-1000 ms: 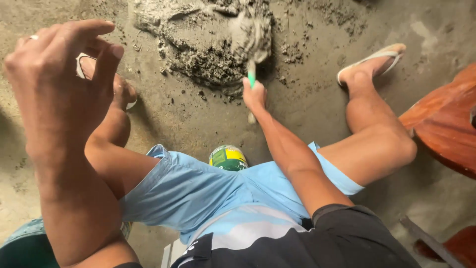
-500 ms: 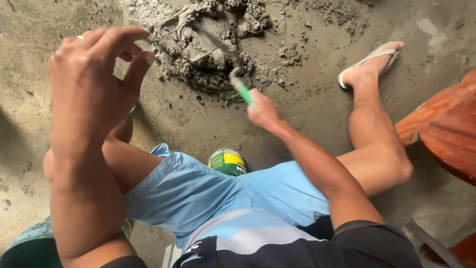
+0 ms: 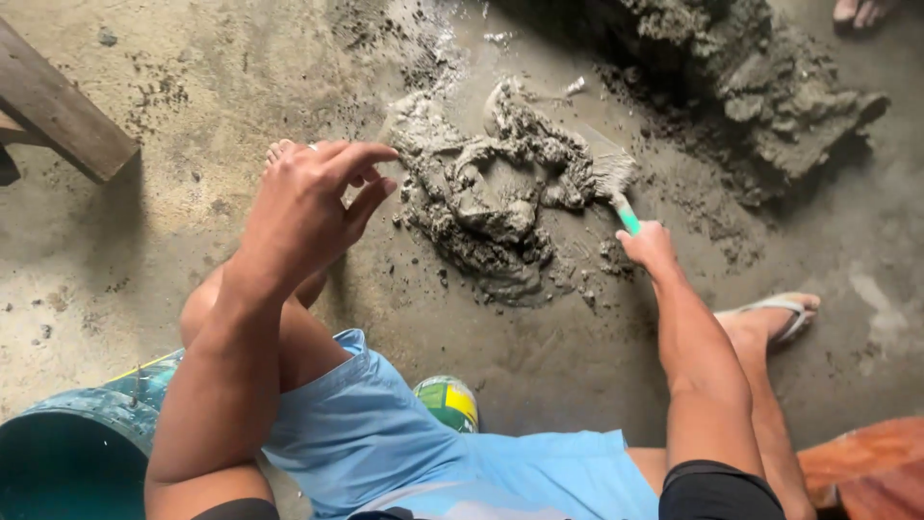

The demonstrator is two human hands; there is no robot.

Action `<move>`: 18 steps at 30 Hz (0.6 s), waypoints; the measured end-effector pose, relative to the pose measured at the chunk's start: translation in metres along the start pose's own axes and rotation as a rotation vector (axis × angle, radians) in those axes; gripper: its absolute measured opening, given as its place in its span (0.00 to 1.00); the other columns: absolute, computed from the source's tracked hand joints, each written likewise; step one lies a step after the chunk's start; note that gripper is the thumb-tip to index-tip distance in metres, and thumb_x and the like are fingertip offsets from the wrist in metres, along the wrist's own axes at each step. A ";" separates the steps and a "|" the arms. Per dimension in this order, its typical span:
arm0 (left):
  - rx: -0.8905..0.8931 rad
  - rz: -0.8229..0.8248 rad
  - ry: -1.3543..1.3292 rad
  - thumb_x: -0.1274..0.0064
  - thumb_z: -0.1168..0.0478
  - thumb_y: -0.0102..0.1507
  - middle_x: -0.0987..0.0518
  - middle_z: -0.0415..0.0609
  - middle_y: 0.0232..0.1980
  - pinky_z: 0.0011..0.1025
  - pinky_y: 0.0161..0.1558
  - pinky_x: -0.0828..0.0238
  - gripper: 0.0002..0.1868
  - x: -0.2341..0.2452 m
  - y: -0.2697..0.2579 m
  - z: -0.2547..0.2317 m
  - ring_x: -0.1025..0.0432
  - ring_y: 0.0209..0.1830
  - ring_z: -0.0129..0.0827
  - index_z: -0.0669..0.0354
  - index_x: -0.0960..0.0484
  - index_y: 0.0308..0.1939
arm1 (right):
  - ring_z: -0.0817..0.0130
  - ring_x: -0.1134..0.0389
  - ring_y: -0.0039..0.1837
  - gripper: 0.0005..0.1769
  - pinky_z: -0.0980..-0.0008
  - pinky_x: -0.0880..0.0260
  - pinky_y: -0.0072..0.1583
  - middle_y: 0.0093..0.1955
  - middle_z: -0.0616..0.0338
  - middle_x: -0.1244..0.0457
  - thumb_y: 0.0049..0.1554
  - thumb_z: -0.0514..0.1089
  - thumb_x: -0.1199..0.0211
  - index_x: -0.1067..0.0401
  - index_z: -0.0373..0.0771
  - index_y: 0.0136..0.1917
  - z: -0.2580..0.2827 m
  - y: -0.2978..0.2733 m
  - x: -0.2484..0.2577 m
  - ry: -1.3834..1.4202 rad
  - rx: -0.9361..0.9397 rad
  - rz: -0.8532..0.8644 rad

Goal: Mixing sand, cement, and water on a concrete floor using a hand trowel.

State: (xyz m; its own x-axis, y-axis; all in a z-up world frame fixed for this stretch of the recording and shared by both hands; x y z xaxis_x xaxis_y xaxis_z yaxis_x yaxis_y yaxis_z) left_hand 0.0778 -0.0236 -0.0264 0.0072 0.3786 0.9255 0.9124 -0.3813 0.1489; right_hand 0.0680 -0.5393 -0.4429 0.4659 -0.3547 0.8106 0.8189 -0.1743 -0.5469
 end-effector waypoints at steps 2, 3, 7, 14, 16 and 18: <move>0.005 0.010 0.004 0.39 0.59 0.68 0.16 0.46 0.38 0.30 0.34 0.28 0.11 -0.003 0.002 0.003 0.28 0.25 0.26 0.53 0.14 0.54 | 0.43 0.30 0.45 0.18 0.52 0.29 0.48 0.47 0.40 0.31 0.57 0.50 0.35 0.23 0.31 0.51 0.057 0.018 0.025 -0.010 0.006 0.124; 0.009 0.021 0.000 0.40 0.60 0.68 0.15 0.50 0.41 0.28 0.27 0.26 0.11 -0.006 0.003 0.003 0.27 0.25 0.27 0.54 0.14 0.54 | 0.54 0.30 0.41 0.11 0.58 0.29 0.44 0.45 0.45 0.31 0.60 0.43 0.35 0.25 0.31 0.50 0.083 0.026 0.038 -0.025 0.005 0.248; 0.035 0.032 -0.072 0.40 0.63 0.66 0.16 0.48 0.34 0.41 0.45 0.26 0.12 -0.010 0.006 -0.002 0.20 0.36 0.40 0.55 0.14 0.54 | 0.46 0.26 0.58 0.18 0.50 0.24 0.59 0.52 0.45 0.27 0.54 0.52 0.35 0.20 0.41 0.53 0.135 0.046 0.034 -0.316 0.321 0.165; 0.036 0.027 -0.066 0.41 0.58 0.68 0.16 0.46 0.35 0.41 0.46 0.26 0.11 -0.010 -0.001 0.001 0.20 0.36 0.37 0.51 0.15 0.54 | 0.45 0.24 0.53 0.16 0.46 0.24 0.58 0.48 0.47 0.28 0.58 0.55 0.41 0.34 0.45 0.53 0.147 -0.044 0.034 -0.479 0.528 0.151; 0.031 0.020 -0.063 0.41 0.58 0.68 0.16 0.46 0.35 0.41 0.46 0.26 0.11 -0.008 -0.001 -0.002 0.20 0.37 0.38 0.52 0.15 0.54 | 0.44 0.24 0.51 0.15 0.44 0.24 0.56 0.48 0.47 0.30 0.61 0.56 0.46 0.38 0.46 0.54 0.148 -0.087 0.036 -0.475 0.557 0.146; 0.042 0.040 -0.054 0.42 0.57 0.69 0.15 0.46 0.35 0.40 0.46 0.26 0.11 -0.008 -0.002 -0.003 0.20 0.36 0.37 0.52 0.14 0.54 | 0.39 0.25 0.50 0.21 0.41 0.26 0.56 0.48 0.43 0.32 0.66 0.61 0.54 0.37 0.42 0.55 0.158 -0.133 0.042 -0.386 0.501 0.159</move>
State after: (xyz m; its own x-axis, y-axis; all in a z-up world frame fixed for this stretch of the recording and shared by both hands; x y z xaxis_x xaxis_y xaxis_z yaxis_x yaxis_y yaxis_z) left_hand 0.0745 -0.0279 -0.0332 0.0649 0.4088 0.9103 0.9274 -0.3614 0.0962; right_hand 0.0316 -0.3859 -0.3030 0.6047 0.0305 0.7959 0.7439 0.3353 -0.5781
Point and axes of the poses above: each hand's wrist, its own y-axis towards the middle knuckle, its own x-axis out of the back of the hand, z = x × y, the point moved 3 cm from there along y, towards the middle knuckle
